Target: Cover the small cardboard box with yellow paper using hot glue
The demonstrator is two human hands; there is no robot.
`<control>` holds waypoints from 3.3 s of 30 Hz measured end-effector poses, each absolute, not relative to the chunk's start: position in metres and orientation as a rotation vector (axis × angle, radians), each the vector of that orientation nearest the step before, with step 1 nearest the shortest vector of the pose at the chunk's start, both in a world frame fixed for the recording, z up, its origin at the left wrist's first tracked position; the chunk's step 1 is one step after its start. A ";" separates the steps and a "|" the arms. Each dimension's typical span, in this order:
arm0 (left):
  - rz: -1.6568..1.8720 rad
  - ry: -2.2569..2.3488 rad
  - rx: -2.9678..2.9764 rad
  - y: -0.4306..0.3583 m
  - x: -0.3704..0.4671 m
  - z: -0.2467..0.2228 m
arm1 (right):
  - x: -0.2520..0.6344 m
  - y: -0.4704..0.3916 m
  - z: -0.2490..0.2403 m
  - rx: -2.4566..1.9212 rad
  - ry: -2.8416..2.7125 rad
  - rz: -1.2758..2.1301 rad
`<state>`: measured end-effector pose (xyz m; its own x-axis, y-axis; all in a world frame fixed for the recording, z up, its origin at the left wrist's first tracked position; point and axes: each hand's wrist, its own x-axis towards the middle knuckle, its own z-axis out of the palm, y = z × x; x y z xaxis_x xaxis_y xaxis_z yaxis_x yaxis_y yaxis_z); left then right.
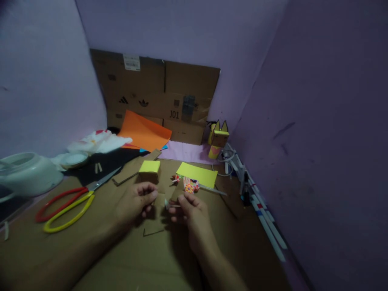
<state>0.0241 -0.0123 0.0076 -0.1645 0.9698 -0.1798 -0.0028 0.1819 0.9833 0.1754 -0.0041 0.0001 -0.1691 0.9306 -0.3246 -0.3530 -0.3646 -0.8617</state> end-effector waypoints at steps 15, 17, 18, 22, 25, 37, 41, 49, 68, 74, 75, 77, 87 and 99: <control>1.139 1.276 1.019 -0.017 0.028 0.009 | 0.171 -0.010 -0.003 -0.984 -0.992 1.918; 1.142 1.242 1.003 -0.017 0.027 0.009 | 0.172 -0.009 -0.004 -0.975 -0.980 1.908; 1.148 1.229 0.993 -0.017 0.027 0.009 | 0.172 -0.008 -0.005 -0.976 -0.973 1.900; 1.136 1.206 0.951 -0.016 0.025 0.008 | 0.172 -0.008 -0.006 -0.983 -0.955 1.875; 1.090 1.217 0.930 -0.016 0.024 0.008 | 0.171 -0.009 -0.005 -0.992 -0.918 1.846; 1.092 1.290 0.937 -0.018 0.029 0.004 | 0.171 -0.010 -0.007 -0.943 -0.935 1.875; 1.092 1.294 0.918 -0.020 0.028 0.011 | 0.174 -0.006 -0.004 -1.020 -0.896 1.821; 1.035 1.285 0.944 -0.022 0.032 0.010 | 0.172 -0.009 0.003 -1.082 -1.060 1.686; 1.053 1.319 0.963 -0.020 0.028 0.013 | 0.184 -0.001 0.003 -1.108 -1.018 1.706; 1.012 1.308 0.977 -0.023 0.032 0.010 | 0.179 -0.006 -0.001 -1.063 -1.080 1.773; 1.005 1.303 0.985 -0.023 0.033 0.009 | 0.178 -0.006 -0.002 -1.058 -1.085 1.775; 0.991 1.295 1.003 -0.025 0.034 0.009 | 0.177 -0.006 -0.003 -1.046 -1.084 1.794; 1.028 1.274 0.997 -0.026 0.033 0.010 | 0.182 -0.004 0.004 -1.040 -0.935 1.774; 0.853 1.198 1.078 -0.029 0.037 0.010 | 0.180 0.000 -0.001 -1.106 -1.022 1.605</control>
<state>0.0366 -0.0286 0.0105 0.1866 0.9385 -0.2905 0.0325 0.2896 0.9566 0.1800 -0.0002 -0.0009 -0.1879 0.9602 -0.2067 -0.2184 -0.2460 -0.9444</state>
